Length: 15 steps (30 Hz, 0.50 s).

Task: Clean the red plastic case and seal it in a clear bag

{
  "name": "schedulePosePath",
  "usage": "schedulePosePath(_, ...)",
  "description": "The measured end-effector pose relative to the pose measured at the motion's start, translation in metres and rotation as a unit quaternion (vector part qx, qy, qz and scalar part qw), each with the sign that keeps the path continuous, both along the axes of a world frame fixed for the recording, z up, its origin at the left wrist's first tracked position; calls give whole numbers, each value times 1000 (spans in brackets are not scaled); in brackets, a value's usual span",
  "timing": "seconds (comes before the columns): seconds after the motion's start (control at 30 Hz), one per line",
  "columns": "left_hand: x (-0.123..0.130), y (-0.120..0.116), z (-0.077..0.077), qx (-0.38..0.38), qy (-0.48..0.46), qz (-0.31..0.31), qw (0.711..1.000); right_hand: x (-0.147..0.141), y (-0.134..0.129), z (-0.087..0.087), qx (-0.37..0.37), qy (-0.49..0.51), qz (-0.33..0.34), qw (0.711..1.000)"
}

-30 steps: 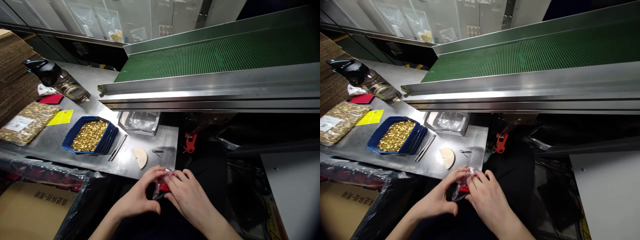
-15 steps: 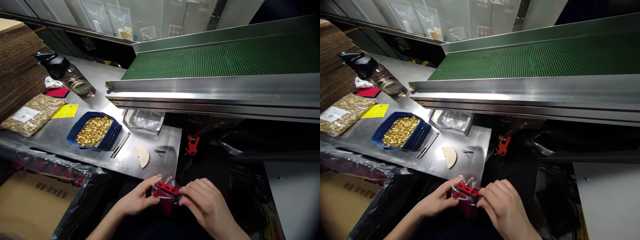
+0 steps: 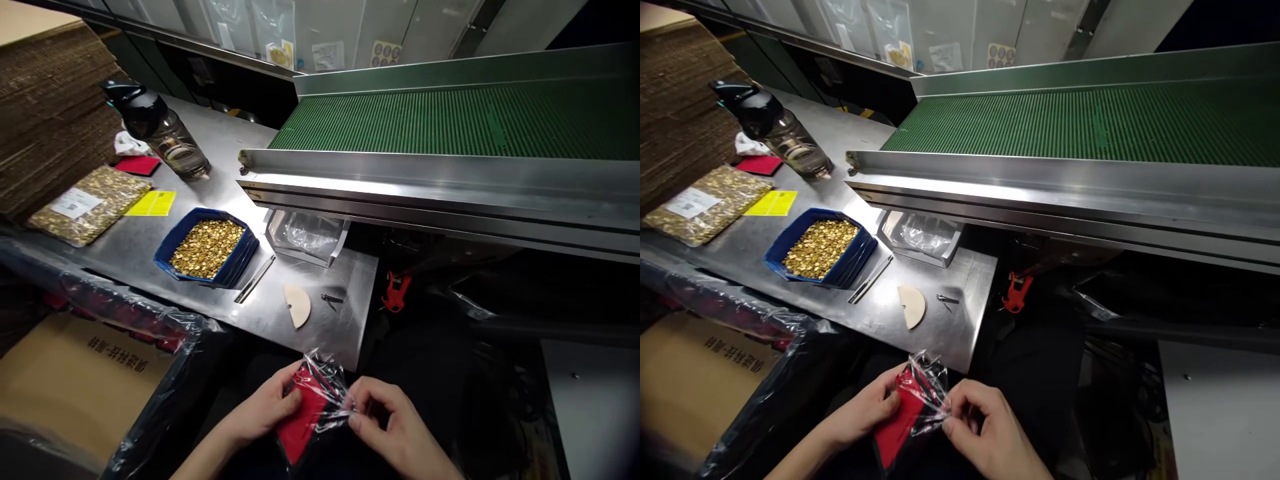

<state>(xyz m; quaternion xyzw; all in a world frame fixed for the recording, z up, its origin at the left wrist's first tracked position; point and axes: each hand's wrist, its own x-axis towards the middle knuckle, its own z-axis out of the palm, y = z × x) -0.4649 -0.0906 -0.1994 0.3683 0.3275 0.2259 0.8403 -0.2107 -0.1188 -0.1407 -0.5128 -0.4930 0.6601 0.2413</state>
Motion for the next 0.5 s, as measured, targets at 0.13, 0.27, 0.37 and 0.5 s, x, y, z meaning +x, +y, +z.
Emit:
schedulePosePath(0.13, -4, 7, 4, -35, -29, -71, 996, -10, -10, -20, -128, 154, -94, 975)
schedulePosePath(0.27, -8, 17, 14, -41, -22, -139, 989, -9, -8, -36, -124, 132, -227, 957)
schedulePosePath(0.37, -10, 22, 20, 2, 14, -191, 982, 2, -8, -43, -70, 0, -247, 967)
schedulePosePath(0.5, -11, 21, 14, 89, 107, -218, 966, 1, -20, -51, -76, 20, -70, 994)
